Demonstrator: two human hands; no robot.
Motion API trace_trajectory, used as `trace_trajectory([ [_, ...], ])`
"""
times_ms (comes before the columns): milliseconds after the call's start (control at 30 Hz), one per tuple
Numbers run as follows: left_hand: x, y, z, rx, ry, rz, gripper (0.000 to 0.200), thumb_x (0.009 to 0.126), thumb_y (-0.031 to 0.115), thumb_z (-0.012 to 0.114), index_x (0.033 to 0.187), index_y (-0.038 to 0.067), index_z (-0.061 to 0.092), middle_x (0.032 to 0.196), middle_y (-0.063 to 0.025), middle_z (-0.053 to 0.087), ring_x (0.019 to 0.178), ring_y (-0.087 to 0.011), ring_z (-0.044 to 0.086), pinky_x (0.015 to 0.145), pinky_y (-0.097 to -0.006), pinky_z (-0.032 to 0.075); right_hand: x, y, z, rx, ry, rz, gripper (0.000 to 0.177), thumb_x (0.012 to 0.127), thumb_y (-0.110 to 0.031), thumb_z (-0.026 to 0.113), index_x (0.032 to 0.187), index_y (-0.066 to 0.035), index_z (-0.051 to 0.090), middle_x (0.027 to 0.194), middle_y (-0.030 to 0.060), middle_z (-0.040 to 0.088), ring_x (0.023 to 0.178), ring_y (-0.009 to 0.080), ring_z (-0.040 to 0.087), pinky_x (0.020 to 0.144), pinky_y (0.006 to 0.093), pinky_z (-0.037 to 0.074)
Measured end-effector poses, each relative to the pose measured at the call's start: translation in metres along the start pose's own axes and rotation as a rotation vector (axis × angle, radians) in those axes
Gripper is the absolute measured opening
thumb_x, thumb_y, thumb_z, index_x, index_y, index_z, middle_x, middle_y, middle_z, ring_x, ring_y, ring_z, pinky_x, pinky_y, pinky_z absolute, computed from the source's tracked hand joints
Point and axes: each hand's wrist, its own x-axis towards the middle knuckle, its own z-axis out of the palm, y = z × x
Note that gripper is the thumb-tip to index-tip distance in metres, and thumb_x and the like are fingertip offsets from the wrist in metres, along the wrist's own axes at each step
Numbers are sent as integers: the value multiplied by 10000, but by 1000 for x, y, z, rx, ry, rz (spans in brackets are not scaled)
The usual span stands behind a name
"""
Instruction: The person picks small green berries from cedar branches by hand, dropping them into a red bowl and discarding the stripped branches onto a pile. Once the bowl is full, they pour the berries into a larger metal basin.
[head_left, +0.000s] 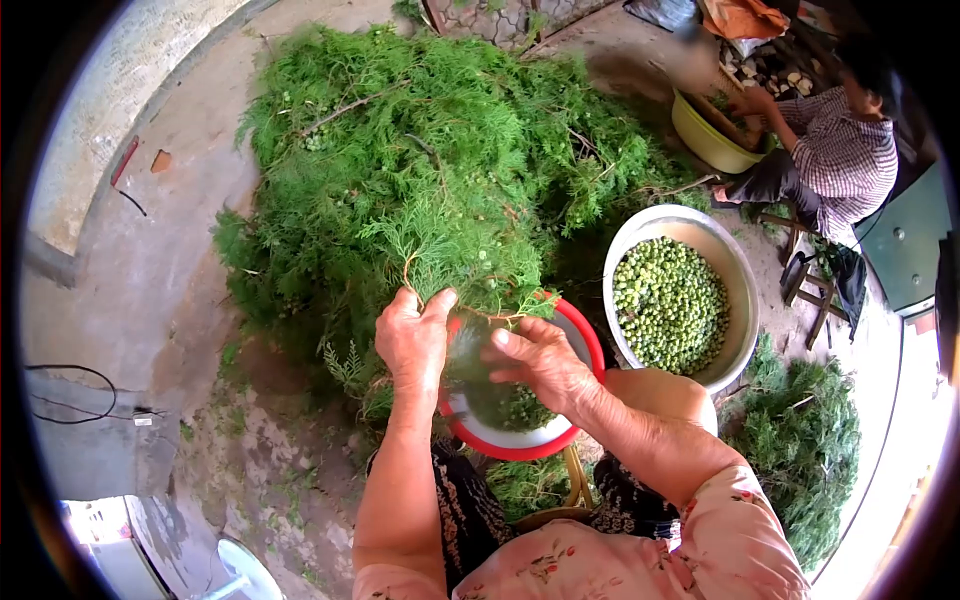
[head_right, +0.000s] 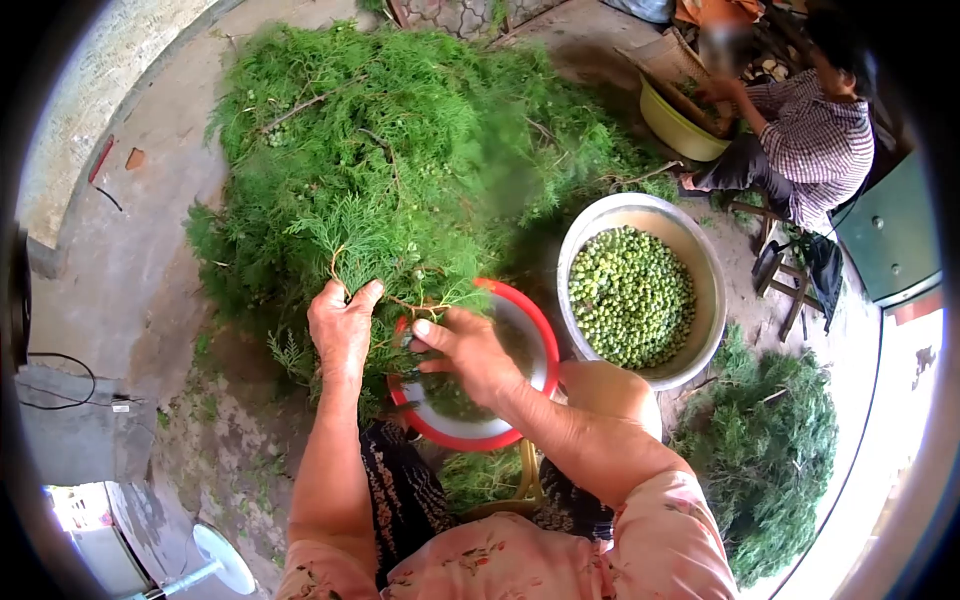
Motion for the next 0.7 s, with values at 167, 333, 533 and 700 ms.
trace_trajectory([
  [167, 0, -7, 2, -21, -19, 35, 171, 705, 102, 703, 772, -15, 597, 689, -64, 622, 589, -128, 519, 591, -292, 439, 5, -3, 2, -114, -104, 56, 359, 841, -244, 607, 1041, 47, 539, 882, 77, 587, 698, 145, 592, 533, 243, 505],
  [333, 1, -4, -2, -69, -9, 109, 151, 695, 75, 698, 763, -17, 599, 688, -74, 620, 594, -118, 508, 587, -291, 438, -4, -7, 6, -202, -142, 2, 490, 808, -355, 631, 1130, -3, 521, 751, 95, 623, 612, 159, 593, 586, 271, 501],
  [533, 2, -8, 5, -117, -23, 95, 209, 674, 152, 715, 748, -11, 607, 679, -129, 631, 550, -207, 551, 567, -341, 444, 7, 6, 1, -3, -102, 78, 417, 737, -294, 720, 1048, -48, 589, 858, 42, 619, 690, 139, 580, 567, 266, 504],
  [700, 6, -13, 7, -251, -16, 109, 195, 703, 122, 690, 771, -34, 596, 704, -116, 635, 589, -163, 536, 602, -323, 444, 4, 3, 4, -83, -100, 84, 365, 802, -269, 643, 1037, 2, 578, 915, 56, 603, 706, 146, 565, 581, 276, 477],
])
